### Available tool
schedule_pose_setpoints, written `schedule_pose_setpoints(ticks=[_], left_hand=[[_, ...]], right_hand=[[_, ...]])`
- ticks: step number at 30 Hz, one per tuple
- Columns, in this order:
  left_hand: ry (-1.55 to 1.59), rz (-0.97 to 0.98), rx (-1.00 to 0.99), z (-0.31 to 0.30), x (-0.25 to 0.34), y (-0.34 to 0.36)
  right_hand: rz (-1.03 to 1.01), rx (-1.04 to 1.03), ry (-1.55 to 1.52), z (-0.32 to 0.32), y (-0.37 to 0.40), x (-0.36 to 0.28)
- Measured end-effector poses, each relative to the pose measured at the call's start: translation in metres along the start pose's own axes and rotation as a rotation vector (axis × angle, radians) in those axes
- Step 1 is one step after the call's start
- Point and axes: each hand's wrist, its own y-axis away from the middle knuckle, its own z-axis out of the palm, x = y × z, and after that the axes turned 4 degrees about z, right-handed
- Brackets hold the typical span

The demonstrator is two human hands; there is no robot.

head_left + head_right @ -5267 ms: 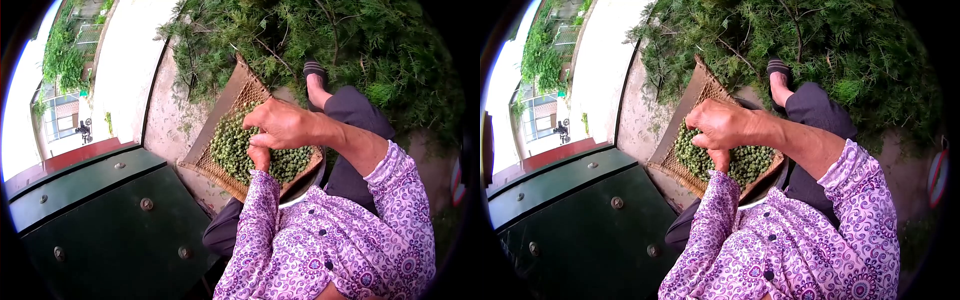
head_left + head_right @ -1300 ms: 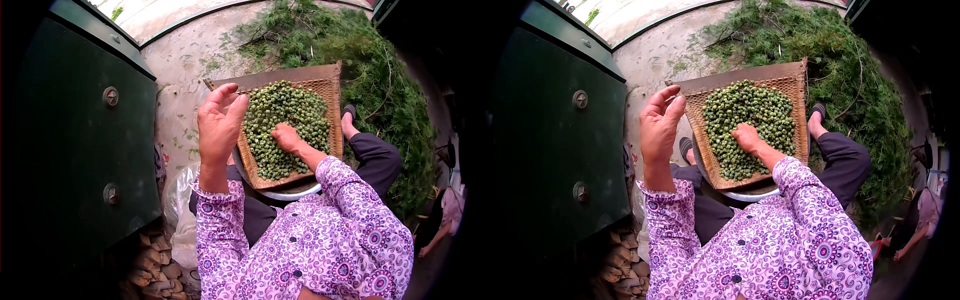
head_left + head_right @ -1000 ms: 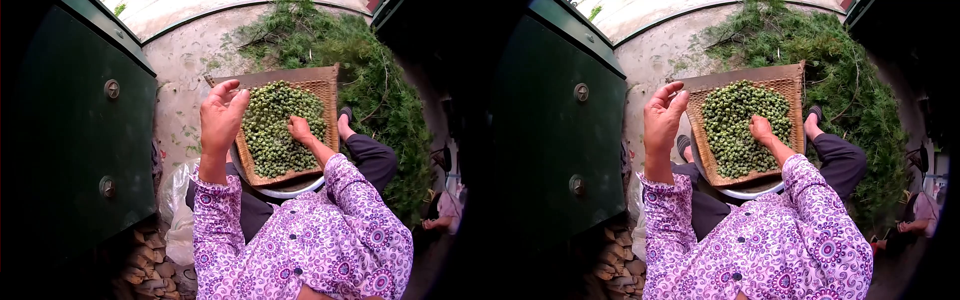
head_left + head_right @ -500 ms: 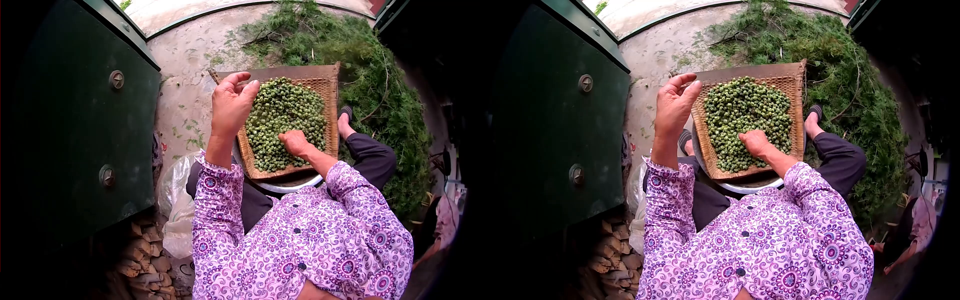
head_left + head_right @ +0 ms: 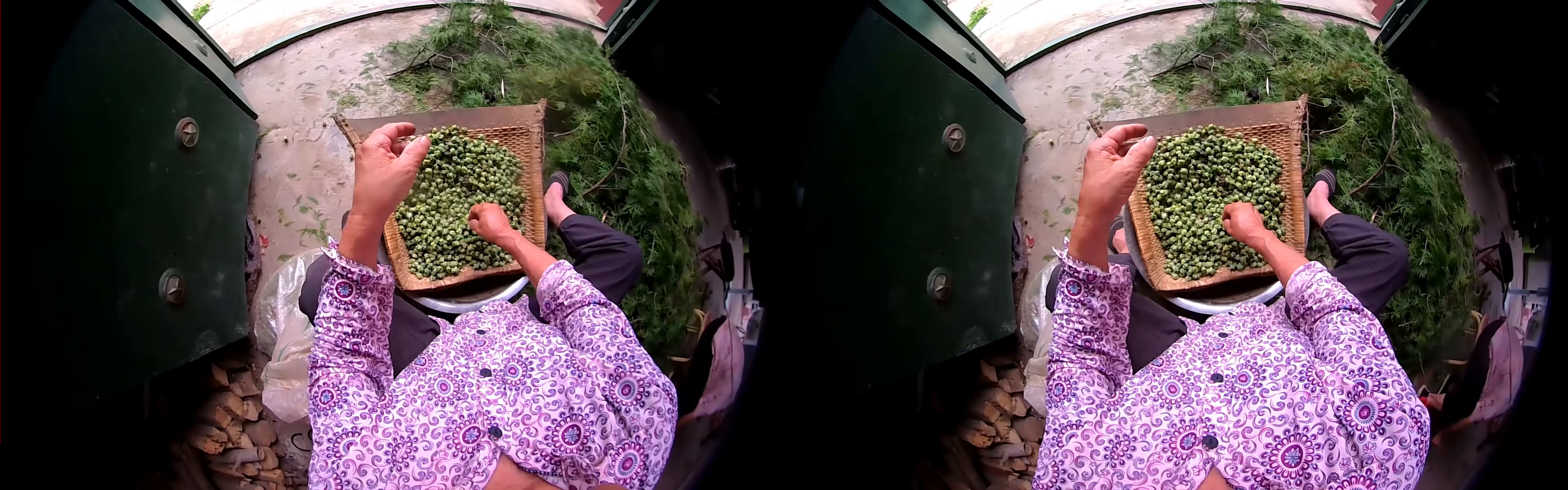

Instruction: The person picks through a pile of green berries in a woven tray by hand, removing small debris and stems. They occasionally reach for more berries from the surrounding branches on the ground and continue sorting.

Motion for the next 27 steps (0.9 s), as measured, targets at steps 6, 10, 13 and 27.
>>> schedule_pose_setpoints(ticks=[6,10,13,27], left_hand=[[0.019,0.023,-0.007,0.004,-0.004,0.001],[0.054,-0.016,0.001,0.002,-0.005,0.001],[0.0,-0.027,-0.012,0.001,-0.002,-0.001],[-0.292,-0.075,-0.297,0.033,-0.016,0.015]], right_hand=[[-0.144,-0.115,0.426,0.016,-0.004,-0.046],[-0.19,-0.165,0.525,0.027,-0.013,-0.046],[0.062,-0.156,0.249,0.009,-0.011,-0.048],[0.363,-0.24,-1.113,-0.07,0.013,-0.051]])
